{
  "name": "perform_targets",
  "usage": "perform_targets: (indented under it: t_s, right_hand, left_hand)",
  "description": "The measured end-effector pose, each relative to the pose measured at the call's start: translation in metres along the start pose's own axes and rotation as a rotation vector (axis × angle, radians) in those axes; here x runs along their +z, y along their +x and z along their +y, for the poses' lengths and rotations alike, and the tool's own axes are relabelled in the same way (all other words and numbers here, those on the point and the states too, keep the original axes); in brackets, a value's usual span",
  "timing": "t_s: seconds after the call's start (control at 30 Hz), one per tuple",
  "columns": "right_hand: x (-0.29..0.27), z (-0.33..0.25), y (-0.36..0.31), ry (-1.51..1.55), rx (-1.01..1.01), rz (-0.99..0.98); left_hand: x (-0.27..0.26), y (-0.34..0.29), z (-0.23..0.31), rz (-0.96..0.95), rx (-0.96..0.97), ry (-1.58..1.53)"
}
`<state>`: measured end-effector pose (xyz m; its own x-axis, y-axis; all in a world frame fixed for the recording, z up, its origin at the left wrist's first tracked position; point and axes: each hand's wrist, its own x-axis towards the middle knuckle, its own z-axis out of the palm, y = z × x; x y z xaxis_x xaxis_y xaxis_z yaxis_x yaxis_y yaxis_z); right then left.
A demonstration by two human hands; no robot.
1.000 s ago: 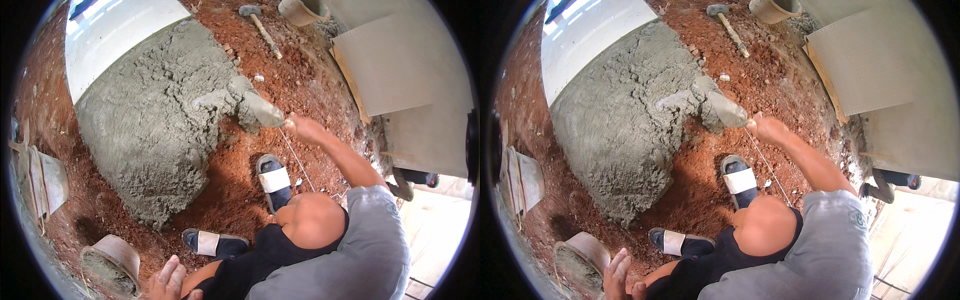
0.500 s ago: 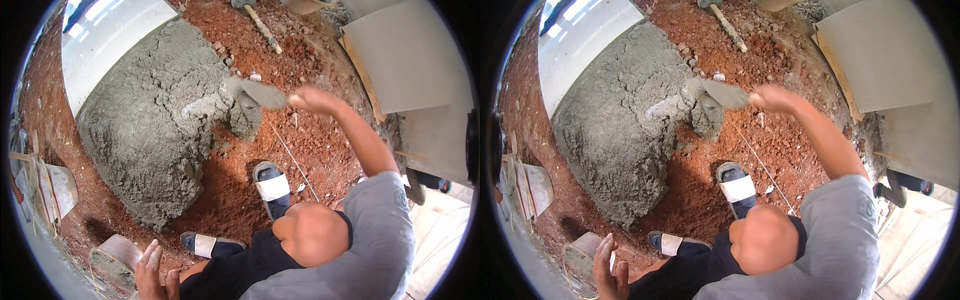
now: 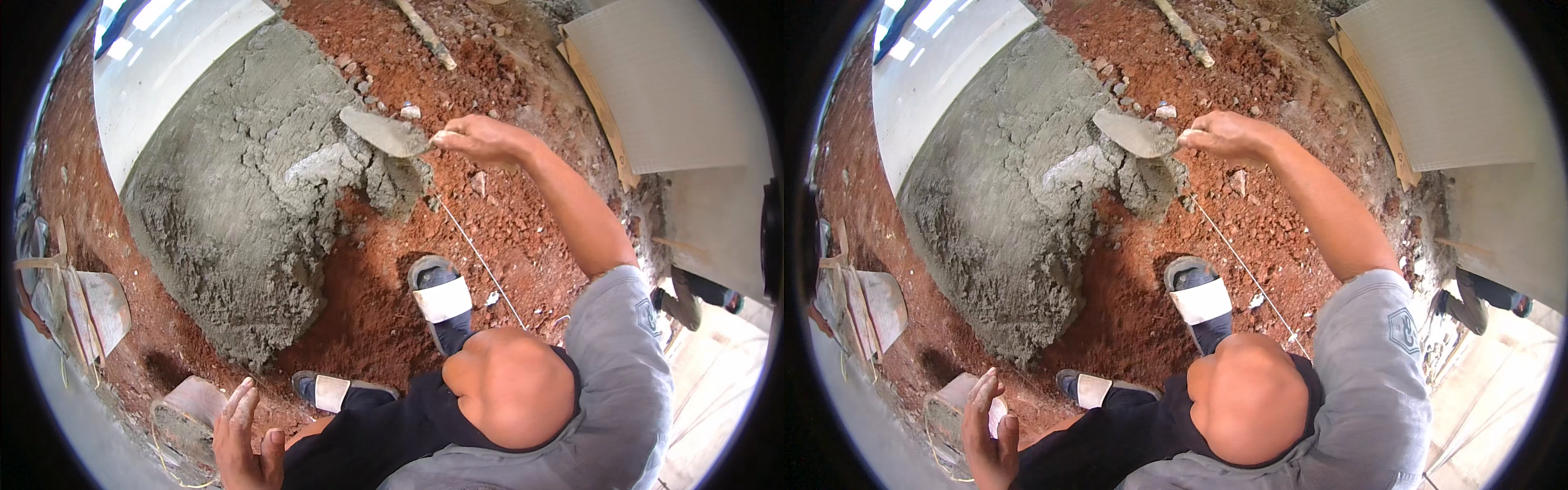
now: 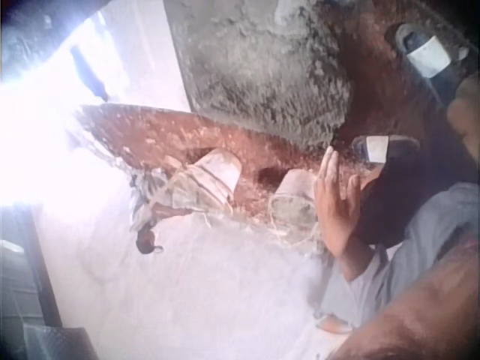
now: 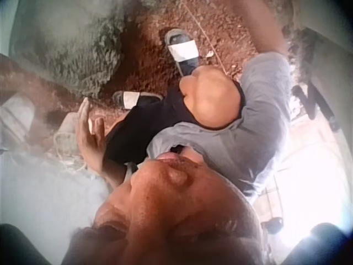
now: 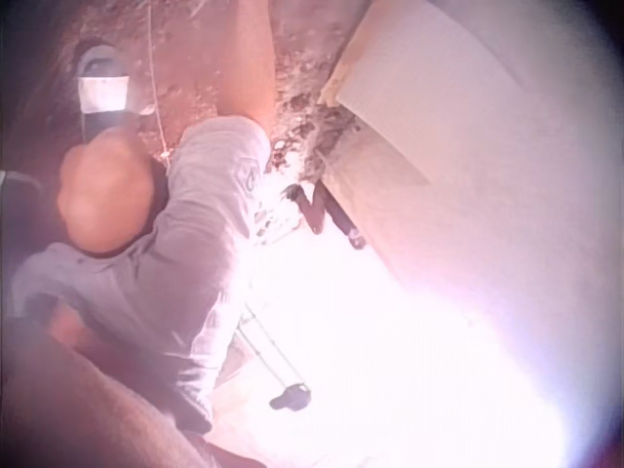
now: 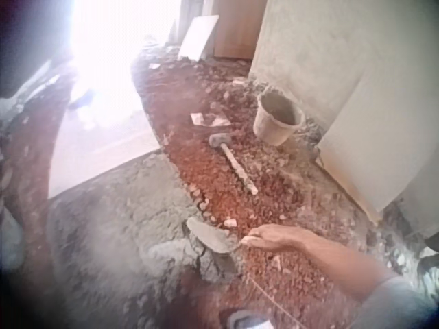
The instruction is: The person spreads wet cement on a floor area using a trowel, then places a large ceramic tile onto the cement and taps it with a rubber mallet to level it. The person lifts the tile, repositions it, and continues spreading cement.
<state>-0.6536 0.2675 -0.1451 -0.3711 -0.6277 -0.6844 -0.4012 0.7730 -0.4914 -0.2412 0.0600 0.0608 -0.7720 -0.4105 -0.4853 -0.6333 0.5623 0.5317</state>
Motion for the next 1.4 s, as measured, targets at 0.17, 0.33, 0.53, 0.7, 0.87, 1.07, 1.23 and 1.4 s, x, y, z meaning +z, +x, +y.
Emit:
perform_targets:
  t_s: [0.17,0.33,0.53,0.7,0.87,1.07,1.23,1.4]
  right_hand:
    - [0.088,0.008,-0.042,-0.216,0.143,-0.192]
    - [0.147,0.021,-0.081,-0.198,0.076,0.017]
    - [0.153,-0.011,-0.073,0.306,0.028,0.253]
    - [0.155,-0.065,0.017,0.126,-0.086,0.261]
    - [0.119,-0.112,-0.013,-0.301,-0.156,0.017]
    - [0.106,-0.286,-0.030,-0.599,-0.693,0.050]
    - [0.202,-0.471,-0.026,-0.699,-1.090,0.069]
    - [0.324,-0.599,-0.030,-1.031,-1.375,0.137]
  left_hand:
    - [-0.002,-0.013,-0.008,0.059,0.075,0.006]
    - [-0.002,-0.012,-0.014,0.073,-0.012,-0.045]
    - [-0.008,-0.016,-0.016,0.034,0.129,0.090]
    - [-0.007,-0.027,-0.014,0.108,0.200,0.062]
    - [0.000,-0.043,-0.020,0.168,0.351,0.048]
    - [0.021,-0.073,-0.051,0.259,0.485,0.057]
    - [0.012,-0.094,-0.059,0.747,0.471,-0.111]
    - [-0.006,-0.133,-0.084,1.049,0.452,-0.261]
